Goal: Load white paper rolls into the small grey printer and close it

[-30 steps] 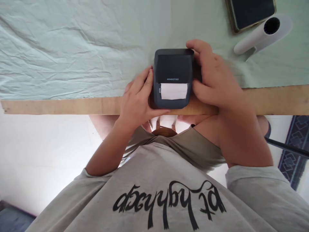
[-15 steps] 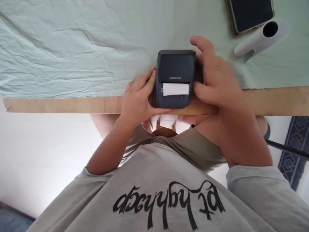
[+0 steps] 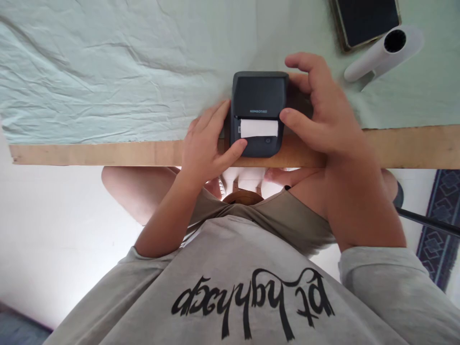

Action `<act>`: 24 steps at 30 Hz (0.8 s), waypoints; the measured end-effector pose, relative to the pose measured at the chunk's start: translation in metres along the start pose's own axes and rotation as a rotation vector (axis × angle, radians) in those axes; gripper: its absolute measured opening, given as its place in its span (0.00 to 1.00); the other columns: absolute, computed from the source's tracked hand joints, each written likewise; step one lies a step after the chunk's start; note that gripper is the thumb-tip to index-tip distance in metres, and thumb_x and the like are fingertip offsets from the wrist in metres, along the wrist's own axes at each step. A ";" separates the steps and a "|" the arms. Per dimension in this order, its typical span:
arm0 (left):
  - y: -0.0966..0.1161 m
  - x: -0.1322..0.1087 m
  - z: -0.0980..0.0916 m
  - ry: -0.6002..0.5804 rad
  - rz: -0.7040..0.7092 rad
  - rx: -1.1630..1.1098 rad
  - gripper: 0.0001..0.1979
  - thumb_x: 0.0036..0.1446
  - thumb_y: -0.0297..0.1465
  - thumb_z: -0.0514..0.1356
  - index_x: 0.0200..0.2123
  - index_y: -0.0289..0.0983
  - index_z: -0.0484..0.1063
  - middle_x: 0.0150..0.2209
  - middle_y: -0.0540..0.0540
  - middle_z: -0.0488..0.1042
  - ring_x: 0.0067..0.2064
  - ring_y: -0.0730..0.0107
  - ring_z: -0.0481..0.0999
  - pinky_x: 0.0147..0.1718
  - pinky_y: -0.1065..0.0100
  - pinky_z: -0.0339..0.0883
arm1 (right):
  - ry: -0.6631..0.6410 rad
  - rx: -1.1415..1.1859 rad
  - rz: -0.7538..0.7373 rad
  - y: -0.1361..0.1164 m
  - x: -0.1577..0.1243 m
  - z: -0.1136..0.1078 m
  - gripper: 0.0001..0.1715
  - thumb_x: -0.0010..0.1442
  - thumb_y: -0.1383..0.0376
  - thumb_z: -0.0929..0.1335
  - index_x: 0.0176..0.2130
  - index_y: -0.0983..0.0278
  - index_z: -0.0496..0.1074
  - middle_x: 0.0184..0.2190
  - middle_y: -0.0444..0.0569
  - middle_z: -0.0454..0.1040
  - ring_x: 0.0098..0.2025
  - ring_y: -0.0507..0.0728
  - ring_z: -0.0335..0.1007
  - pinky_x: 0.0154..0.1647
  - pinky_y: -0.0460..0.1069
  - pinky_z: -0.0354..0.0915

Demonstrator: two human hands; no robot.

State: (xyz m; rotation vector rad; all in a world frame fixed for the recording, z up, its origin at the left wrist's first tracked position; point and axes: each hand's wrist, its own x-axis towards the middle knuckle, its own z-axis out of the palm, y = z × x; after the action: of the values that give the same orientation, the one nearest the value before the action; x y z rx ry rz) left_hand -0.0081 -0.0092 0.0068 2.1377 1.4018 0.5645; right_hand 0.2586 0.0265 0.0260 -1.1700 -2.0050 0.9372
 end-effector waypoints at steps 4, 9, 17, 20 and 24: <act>0.000 0.000 0.001 0.019 0.004 0.024 0.41 0.67 0.64 0.48 0.73 0.49 0.60 0.71 0.40 0.70 0.72 0.45 0.70 0.69 0.44 0.65 | 0.012 -0.045 -0.022 0.007 0.001 0.001 0.39 0.57 0.59 0.72 0.65 0.54 0.62 0.62 0.55 0.78 0.59 0.66 0.78 0.62 0.65 0.72; -0.002 0.000 0.001 0.011 0.005 0.008 0.41 0.67 0.63 0.50 0.73 0.47 0.60 0.72 0.39 0.69 0.72 0.43 0.70 0.70 0.44 0.64 | 0.062 -0.033 -0.031 0.000 0.003 0.000 0.29 0.60 0.60 0.72 0.60 0.52 0.67 0.62 0.51 0.77 0.64 0.65 0.75 0.65 0.63 0.71; -0.004 0.000 0.003 0.020 0.022 0.003 0.41 0.66 0.63 0.51 0.73 0.46 0.61 0.71 0.39 0.70 0.72 0.41 0.70 0.69 0.44 0.65 | 0.397 -0.175 0.004 -0.026 0.025 0.000 0.10 0.68 0.56 0.68 0.47 0.56 0.73 0.38 0.46 0.75 0.26 0.54 0.63 0.33 0.55 0.64; -0.002 -0.001 0.003 0.022 0.004 0.003 0.40 0.67 0.62 0.52 0.73 0.48 0.61 0.71 0.40 0.70 0.72 0.41 0.70 0.69 0.43 0.65 | 0.407 -0.134 0.030 -0.031 0.030 0.006 0.04 0.70 0.62 0.66 0.45 0.55 0.68 0.33 0.42 0.72 0.24 0.52 0.64 0.31 0.53 0.64; 0.000 -0.003 0.002 0.041 0.016 -0.004 0.39 0.68 0.62 0.52 0.73 0.47 0.61 0.71 0.40 0.71 0.72 0.44 0.70 0.69 0.45 0.65 | 0.470 -0.016 -0.061 -0.034 0.029 0.012 0.06 0.68 0.66 0.66 0.38 0.57 0.64 0.37 0.44 0.68 0.31 0.52 0.75 0.31 0.52 0.66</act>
State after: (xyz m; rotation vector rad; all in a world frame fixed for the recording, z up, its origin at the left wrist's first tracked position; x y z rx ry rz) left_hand -0.0081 -0.0119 0.0049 2.1471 1.4056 0.6207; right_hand 0.2219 0.0373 0.0515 -1.1999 -1.6580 0.5510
